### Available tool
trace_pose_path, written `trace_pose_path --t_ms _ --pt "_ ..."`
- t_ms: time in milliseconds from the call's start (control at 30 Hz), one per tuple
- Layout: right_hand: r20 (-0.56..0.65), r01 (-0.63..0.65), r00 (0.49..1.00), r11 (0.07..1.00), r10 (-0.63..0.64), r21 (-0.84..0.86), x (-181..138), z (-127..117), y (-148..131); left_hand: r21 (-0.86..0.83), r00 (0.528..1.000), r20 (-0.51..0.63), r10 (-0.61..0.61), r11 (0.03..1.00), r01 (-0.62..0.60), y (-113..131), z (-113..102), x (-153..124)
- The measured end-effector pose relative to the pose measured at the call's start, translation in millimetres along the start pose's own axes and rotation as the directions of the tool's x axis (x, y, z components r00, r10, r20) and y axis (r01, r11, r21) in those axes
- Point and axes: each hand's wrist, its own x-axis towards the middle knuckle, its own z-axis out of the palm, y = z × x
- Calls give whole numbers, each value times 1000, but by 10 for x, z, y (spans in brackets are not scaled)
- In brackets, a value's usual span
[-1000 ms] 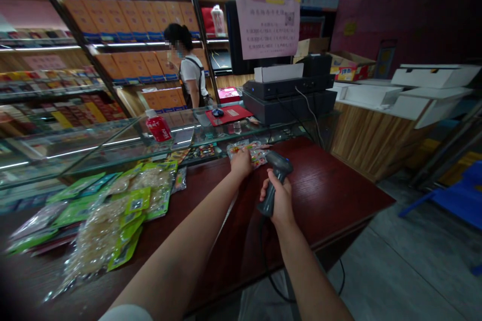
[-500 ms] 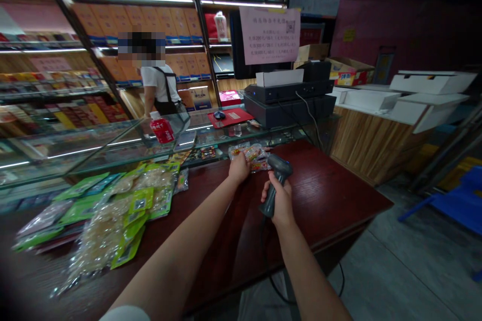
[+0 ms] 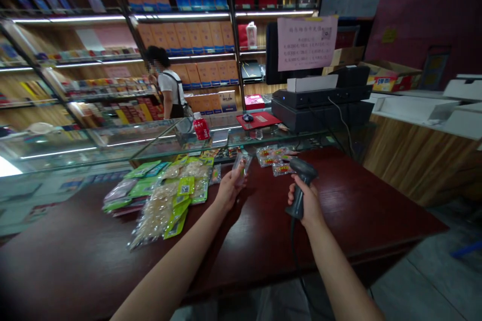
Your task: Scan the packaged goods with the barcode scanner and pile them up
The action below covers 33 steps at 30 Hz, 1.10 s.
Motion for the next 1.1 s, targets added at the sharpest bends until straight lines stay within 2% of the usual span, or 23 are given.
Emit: trace_pose_path --t_ms 167,367,533,700,933,1100 --pt "177 -28 983 989 53 -143 -104 231 33 -121 997 -35 63 990 -67 -73 -186 -19" --pt "337 -58 932 973 134 -225 -198 548 167 -53 976 -83 200 977 -205 -105 -275 129" --pt "343 -111 923 973 178 -204 -224 547 269 -3 967 -84 239 971 -240 -148 -326 176" --pt "373 -149 907 978 194 -146 -284 474 301 12 966 -111 235 972 -236 -192 -270 136" --pt "394 -157 890 965 231 -210 -364 494 362 305 952 -82 295 917 -258 -176 -241 88" --pt "374 -129 902 961 215 -243 -395 496 361 500 931 -82 357 823 -271 -222 -286 123"
